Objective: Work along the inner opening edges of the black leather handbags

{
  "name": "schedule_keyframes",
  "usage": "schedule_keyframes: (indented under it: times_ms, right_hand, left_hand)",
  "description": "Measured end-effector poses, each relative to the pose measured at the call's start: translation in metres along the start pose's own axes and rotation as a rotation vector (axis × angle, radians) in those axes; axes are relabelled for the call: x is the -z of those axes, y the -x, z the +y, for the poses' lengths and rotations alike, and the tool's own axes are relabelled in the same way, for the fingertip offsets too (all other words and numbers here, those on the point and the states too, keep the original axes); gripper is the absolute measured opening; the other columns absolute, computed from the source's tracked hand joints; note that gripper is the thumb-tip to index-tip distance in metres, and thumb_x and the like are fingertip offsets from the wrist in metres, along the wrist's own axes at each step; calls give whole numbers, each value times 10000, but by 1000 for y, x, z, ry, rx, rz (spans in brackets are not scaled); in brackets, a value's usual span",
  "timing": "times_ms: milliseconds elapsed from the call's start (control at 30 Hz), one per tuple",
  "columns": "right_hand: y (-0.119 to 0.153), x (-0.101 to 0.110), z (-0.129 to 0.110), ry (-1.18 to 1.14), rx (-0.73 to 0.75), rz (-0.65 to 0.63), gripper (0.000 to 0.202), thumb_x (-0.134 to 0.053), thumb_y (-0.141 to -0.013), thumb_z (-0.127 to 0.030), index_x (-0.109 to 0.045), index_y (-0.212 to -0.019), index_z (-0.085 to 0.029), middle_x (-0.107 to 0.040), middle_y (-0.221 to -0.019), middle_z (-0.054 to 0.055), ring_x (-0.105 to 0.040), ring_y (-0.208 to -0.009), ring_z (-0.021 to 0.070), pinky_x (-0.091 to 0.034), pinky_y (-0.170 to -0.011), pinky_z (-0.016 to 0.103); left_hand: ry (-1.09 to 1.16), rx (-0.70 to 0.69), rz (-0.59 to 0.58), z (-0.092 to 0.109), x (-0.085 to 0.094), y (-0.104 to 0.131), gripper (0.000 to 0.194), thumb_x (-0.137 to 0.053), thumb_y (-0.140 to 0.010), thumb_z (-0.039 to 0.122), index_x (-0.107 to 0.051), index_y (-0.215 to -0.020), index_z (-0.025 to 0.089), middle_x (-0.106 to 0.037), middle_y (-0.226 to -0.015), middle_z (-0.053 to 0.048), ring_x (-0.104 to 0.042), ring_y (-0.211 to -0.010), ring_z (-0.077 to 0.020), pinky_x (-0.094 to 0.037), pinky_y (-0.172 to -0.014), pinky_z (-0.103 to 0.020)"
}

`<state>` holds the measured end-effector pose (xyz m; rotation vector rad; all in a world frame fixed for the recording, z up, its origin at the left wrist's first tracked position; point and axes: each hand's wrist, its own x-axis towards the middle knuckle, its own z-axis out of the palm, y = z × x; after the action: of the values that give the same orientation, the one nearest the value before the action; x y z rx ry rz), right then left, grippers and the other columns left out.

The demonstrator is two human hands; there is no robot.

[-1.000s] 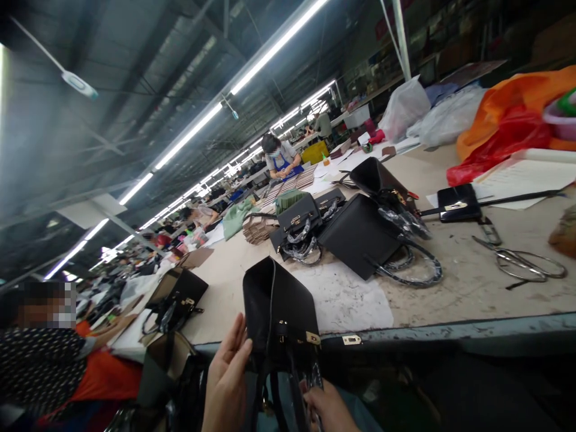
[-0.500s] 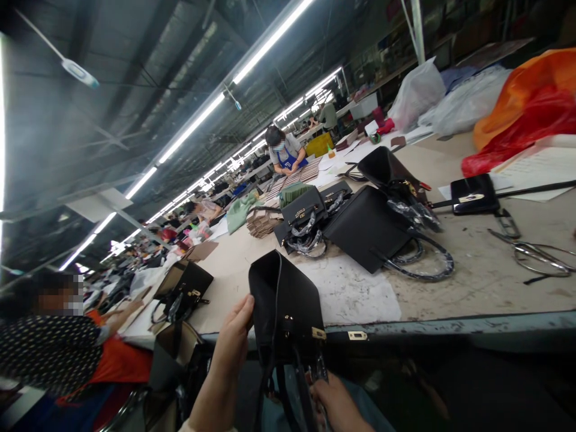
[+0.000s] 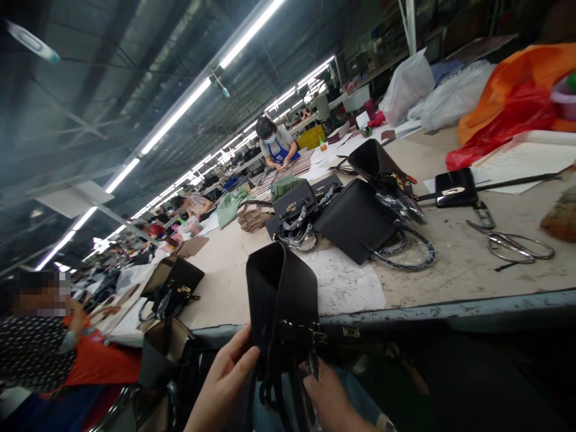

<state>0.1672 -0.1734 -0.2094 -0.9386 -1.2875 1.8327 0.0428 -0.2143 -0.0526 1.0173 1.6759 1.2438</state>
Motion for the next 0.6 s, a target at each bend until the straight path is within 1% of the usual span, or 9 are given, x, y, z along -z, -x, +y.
schedule_keyframes:
  times_ms: [100, 167, 233, 267, 333, 400, 500, 533, 600]
  right_hand:
    - [0, 8, -1, 101, 97, -23, 263, -490, -739, -279, -656, -922, -188, -699, -928, 71, -617, -948, 255, -454, -884, 335]
    - [0, 15, -9, 188, 121, -11, 260, -490, -762, -267, -637, -965, -197, -701, -900, 62, -632, -908, 245, -479, -821, 307]
    - [0, 21, -21, 284, 129, 16, 241, -484, -796, -294, -628, -959, -189, -699, -835, 67, -644, -860, 245, -491, -779, 302]
    - [0, 24, -26, 322, 147, 32, 255, -480, -811, -316, -624, -973, -181, -700, -836, 77, -646, -863, 250, -493, -781, 307]
    - [1, 28, -34, 376, 209, 67, 331, -487, -823, -357, -608, -1061, -161, -702, -930, 106, -640, -934, 266, -490, -827, 321]
    - [2, 32, -36, 411, 265, 120, 428, -547, -788, -401, -593, -1137, -157, -689, -1038, 128, -626, -1000, 285, -486, -872, 334]
    - [7, 34, -36, 434, 293, 190, 513, -655, -692, -431, -620, -1137, -178, -698, -1036, 128, -637, -980, 313, -512, -854, 346]
    - [10, 34, -38, 426, 308, 181, 519, -671, -676, -411, -623, -1138, -181, -708, -1004, 123, -651, -944, 311, -528, -821, 340]
    - [16, 33, -46, 389, 361, 110, 511, -660, -684, -347, -612, -1164, -177, -723, -918, 107, -675, -845, 287, -551, -727, 304]
  left_hand:
    - [280, 49, 80, -16, 16, 12, 520, -694, -733, 353, -596, -1228, 225, -581, -1284, -77, -428, -1277, -319, -311, -1096, -447]
    - [473, 95, 117, -28, 27, 19, 468, -668, -751, 392, -612, -1205, 288, -601, -1262, -39, -438, -1272, -305, -318, -1098, -442]
    - [600, 143, 129, -41, 37, 21, 411, -577, -789, 516, -640, -1157, 345, -612, -1245, -5, -444, -1272, -287, -331, -1097, -426]
    - [628, 156, 128, -47, 41, 21, 439, -512, -796, 590, -644, -1147, 360, -621, -1231, -1, -452, -1265, -284, -337, -1094, -430]
    - [670, 168, 113, -60, 45, 16, 555, -426, -779, 687, -641, -1159, 344, -636, -1208, -19, -466, -1252, -295, -334, -1093, -450]
    - [724, 167, 90, -69, 42, 5, 595, -423, -780, 687, -638, -1175, 296, -645, -1194, -47, -477, -1240, -303, -317, -1099, -460]
    - [808, 131, 105, -74, 27, -14, 470, -481, -829, 560, -649, -1160, 271, -661, -1169, -55, -526, -1195, -282, -319, -1099, -440]
    - [823, 112, 126, -73, 21, -21, 446, -491, -838, 531, -649, -1158, 263, -669, -1156, -57, -542, -1179, -273, -330, -1095, -428]
    - [842, 103, 148, -71, 7, -31, 458, -508, -830, 536, -660, -1141, 236, -692, -1108, -73, -565, -1154, -264, -360, -1078, -410]
